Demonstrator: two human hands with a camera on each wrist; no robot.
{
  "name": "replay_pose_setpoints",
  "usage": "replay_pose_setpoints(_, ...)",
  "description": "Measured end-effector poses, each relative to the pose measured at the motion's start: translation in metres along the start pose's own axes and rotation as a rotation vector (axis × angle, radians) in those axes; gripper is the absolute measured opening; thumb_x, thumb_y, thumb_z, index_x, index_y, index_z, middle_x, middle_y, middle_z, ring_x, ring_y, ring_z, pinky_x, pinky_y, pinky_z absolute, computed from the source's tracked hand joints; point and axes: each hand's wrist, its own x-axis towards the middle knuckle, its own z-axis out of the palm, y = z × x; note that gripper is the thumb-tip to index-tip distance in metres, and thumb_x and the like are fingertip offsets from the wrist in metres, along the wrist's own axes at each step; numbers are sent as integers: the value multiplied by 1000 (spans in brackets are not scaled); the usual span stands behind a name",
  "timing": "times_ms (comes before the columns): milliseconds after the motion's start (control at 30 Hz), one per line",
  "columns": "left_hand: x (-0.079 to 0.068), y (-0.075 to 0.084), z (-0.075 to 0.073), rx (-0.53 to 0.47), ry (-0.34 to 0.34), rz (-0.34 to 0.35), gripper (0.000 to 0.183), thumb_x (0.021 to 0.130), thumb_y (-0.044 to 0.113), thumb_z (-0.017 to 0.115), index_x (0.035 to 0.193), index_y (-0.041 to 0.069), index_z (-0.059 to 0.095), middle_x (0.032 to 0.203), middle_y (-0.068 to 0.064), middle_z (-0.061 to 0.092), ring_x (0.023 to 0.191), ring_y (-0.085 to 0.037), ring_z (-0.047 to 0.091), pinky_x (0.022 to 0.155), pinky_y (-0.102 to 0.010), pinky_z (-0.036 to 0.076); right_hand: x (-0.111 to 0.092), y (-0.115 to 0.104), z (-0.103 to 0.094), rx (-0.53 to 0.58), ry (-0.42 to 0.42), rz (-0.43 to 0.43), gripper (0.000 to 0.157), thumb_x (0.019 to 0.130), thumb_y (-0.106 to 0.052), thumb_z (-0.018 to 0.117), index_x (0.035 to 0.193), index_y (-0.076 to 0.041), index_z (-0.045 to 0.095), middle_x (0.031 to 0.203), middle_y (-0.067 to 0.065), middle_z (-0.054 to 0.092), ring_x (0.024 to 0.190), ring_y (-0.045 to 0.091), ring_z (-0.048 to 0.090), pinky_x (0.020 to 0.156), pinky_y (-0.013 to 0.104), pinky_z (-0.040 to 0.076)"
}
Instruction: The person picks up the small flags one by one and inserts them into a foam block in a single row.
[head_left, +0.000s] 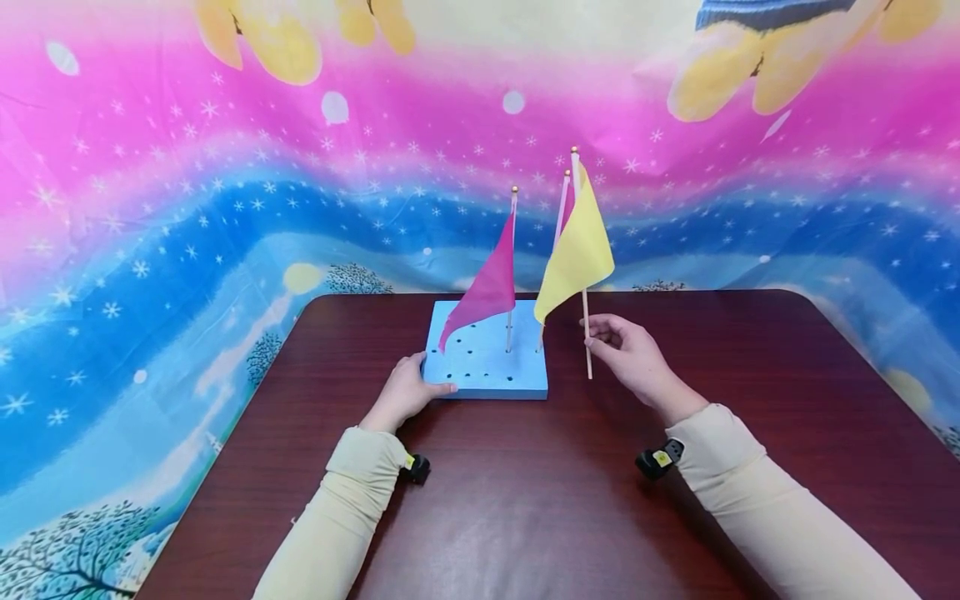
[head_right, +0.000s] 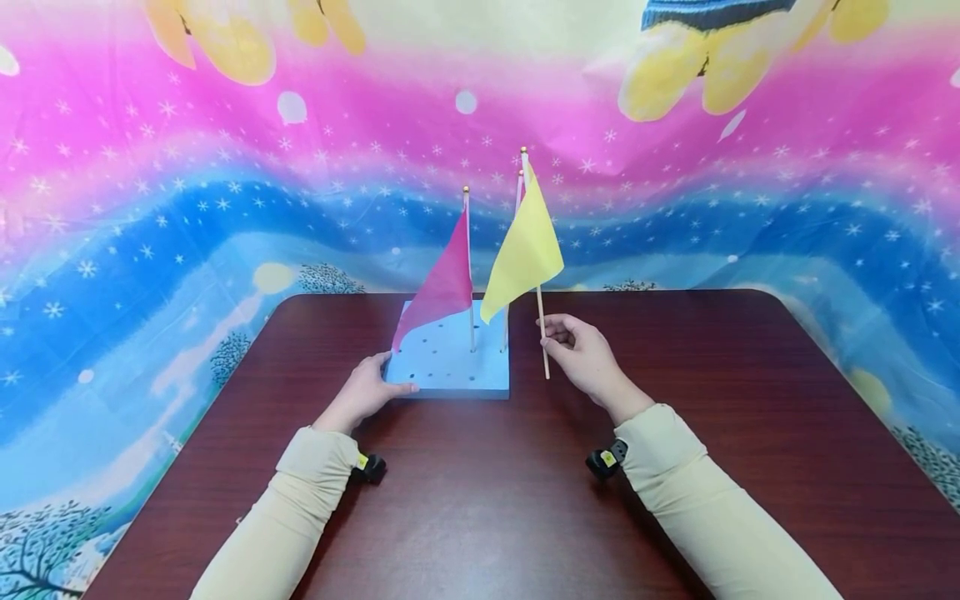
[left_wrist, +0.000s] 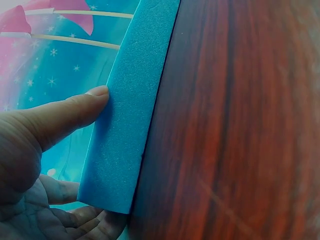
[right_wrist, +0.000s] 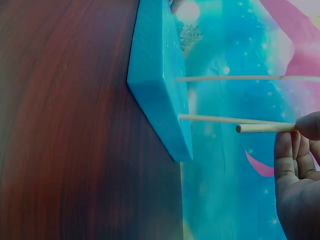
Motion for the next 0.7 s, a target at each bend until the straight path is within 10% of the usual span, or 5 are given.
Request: replay_pose_setpoints(700, 3, -1, 1, -23, -2, -26, 93, 86, 29, 85, 155, -10, 36, 151, -29, 44, 139, -40, 43, 114, -52, 37, 13, -14, 43, -2, -62, -11, 25, 98, 3, 65, 121, 9, 62, 105, 17, 64, 99, 30, 60, 87, 30, 50)
